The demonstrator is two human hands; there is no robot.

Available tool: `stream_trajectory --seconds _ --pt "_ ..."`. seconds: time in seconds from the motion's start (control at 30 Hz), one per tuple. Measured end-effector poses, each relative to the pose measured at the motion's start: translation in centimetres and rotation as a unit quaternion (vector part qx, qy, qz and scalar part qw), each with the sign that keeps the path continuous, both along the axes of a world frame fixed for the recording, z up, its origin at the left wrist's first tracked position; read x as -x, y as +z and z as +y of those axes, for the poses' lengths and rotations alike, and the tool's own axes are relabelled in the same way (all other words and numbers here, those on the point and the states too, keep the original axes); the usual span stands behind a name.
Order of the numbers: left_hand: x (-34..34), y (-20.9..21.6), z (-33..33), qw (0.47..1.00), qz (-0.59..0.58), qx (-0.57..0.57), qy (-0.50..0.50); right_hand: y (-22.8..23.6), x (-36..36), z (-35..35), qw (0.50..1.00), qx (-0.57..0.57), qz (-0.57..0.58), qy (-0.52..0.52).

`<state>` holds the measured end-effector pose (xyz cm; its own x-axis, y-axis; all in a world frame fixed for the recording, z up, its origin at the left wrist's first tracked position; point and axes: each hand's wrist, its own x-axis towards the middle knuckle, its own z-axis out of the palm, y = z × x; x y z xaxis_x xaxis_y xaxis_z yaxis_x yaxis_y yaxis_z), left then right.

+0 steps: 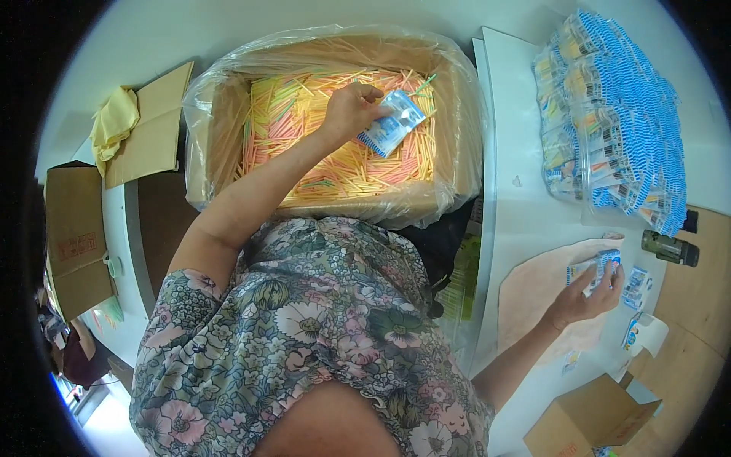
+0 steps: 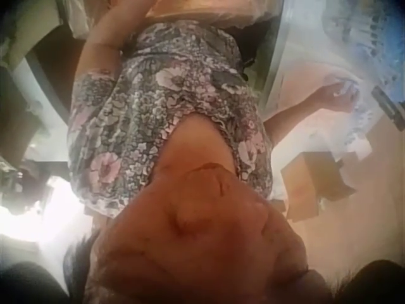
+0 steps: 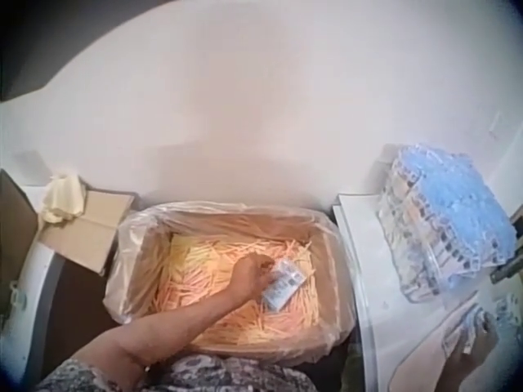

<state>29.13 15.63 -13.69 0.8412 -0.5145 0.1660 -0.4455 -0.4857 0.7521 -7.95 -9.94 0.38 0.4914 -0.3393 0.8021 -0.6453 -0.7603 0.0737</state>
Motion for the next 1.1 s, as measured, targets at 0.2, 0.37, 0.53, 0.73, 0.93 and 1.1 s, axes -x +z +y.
stream_trajectory --seconds 0.2,0.37,0.53,0.73,0.93,1.1 --pt "0.5 0.0 -0.2 0.995 0.096 -0.009 -0.003 -0.1 -3.0 2.6 0.995 0.036 0.057 0.076" --pt "0.0 -0.4 0.0 0.995 0.100 0.008 0.007 0.4 -3.8 3.7 0.991 0.034 0.024 0.125" --pt "1.1 2.1 0.0 0.988 -0.149 0.004 0.031 0.4 -6.2 6.2 0.984 0.013 0.005 0.176" --pt "0.7 2.1 -0.1 0.954 0.195 0.204 -0.102 -1.3 -14.2 10.1 0.923 -0.175 0.035 0.341" --pt "2.1 6.6 1.9 0.902 0.308 0.212 -0.216 -2.1 -21.9 12.7 0.787 -0.488 0.170 0.337" --pt "4.4 5.7 4.1 0.901 0.323 0.166 -0.236 -2.3 -22.4 13.3 0.734 -0.523 0.224 0.371"
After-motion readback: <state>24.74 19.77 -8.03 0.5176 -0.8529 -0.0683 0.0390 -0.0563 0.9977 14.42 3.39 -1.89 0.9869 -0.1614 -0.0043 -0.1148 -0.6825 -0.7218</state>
